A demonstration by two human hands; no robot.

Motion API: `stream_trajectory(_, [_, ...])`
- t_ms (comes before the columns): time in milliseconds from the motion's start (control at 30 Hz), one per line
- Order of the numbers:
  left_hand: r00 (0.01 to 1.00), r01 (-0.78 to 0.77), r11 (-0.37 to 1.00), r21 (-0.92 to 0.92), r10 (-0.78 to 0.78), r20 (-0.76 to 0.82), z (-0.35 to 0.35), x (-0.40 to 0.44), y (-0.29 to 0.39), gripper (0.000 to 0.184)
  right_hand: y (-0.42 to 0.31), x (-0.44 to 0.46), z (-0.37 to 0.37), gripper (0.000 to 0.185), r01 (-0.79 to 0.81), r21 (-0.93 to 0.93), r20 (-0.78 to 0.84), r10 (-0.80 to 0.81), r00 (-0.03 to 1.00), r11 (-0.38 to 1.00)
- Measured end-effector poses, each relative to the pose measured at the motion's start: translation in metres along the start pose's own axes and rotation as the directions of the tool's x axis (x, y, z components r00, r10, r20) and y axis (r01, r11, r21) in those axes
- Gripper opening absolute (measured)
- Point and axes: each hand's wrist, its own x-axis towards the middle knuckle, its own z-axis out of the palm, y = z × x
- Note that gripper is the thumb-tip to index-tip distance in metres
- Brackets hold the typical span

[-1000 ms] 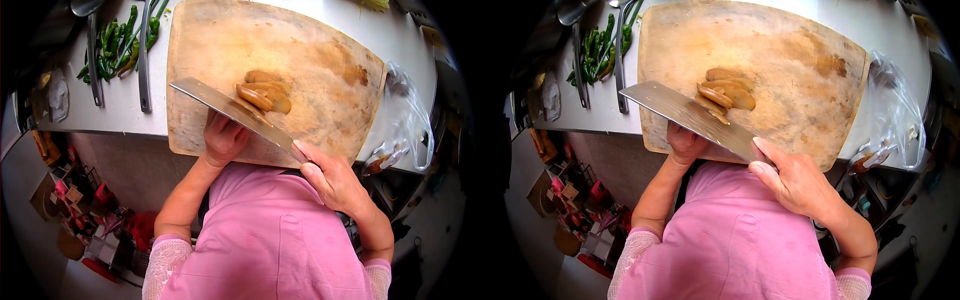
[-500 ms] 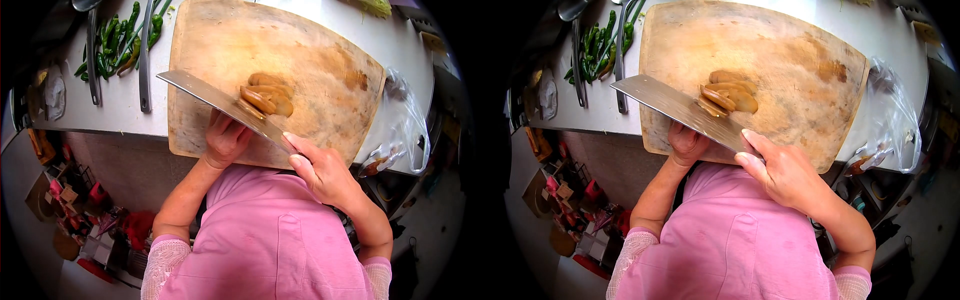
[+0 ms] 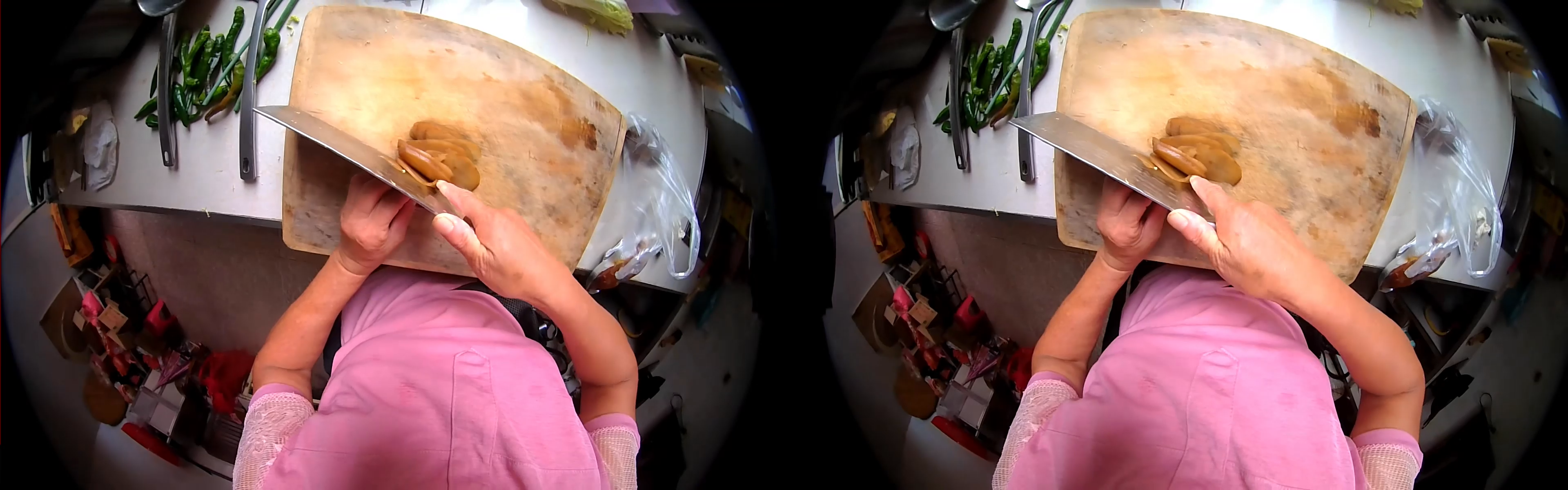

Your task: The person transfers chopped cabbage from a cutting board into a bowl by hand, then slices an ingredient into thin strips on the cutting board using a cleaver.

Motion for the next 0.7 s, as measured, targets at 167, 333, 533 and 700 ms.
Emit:
stream_trajectory(167, [0.999, -0.038, 0.999, 0.024, 0.039, -0.03, 0.002, 0.006, 0.005, 0.025, -0.003, -0.006, -0.002, 0.062, -0.127, 0.052, 0.018, 0.126, 0.992, 0.991])
stream_trajectory(333, [0.999, -0.05, 0.999, 0.02, 0.051, -0.012, 0.0, 0.002, 0.003, 0.026, 0.001, -0.02, 0.004, 0.053, -0.017, 0.115, -0.067, 0.025, 0.997, 0.993])
stream_trajectory(533, [0.999, -0.038, 0.999, -0.005, 0.039, 0.004, -0.001, 0.003, 0.004, 0.026, -0.002, -0.05, -0.012, 0.037, -0.155, 0.242, 0.029, 0.153, 0.988, 0.958])
stream_trajectory(700, [0.999, -0.054, 0.998, 0.042, 0.054, 0.006, 0.0, 0.003, 0.004, 0.028, 0.002, -0.057, -0.017, 0.036, -0.17, 0.127, 0.109, 0.157, 0.982, 0.977])
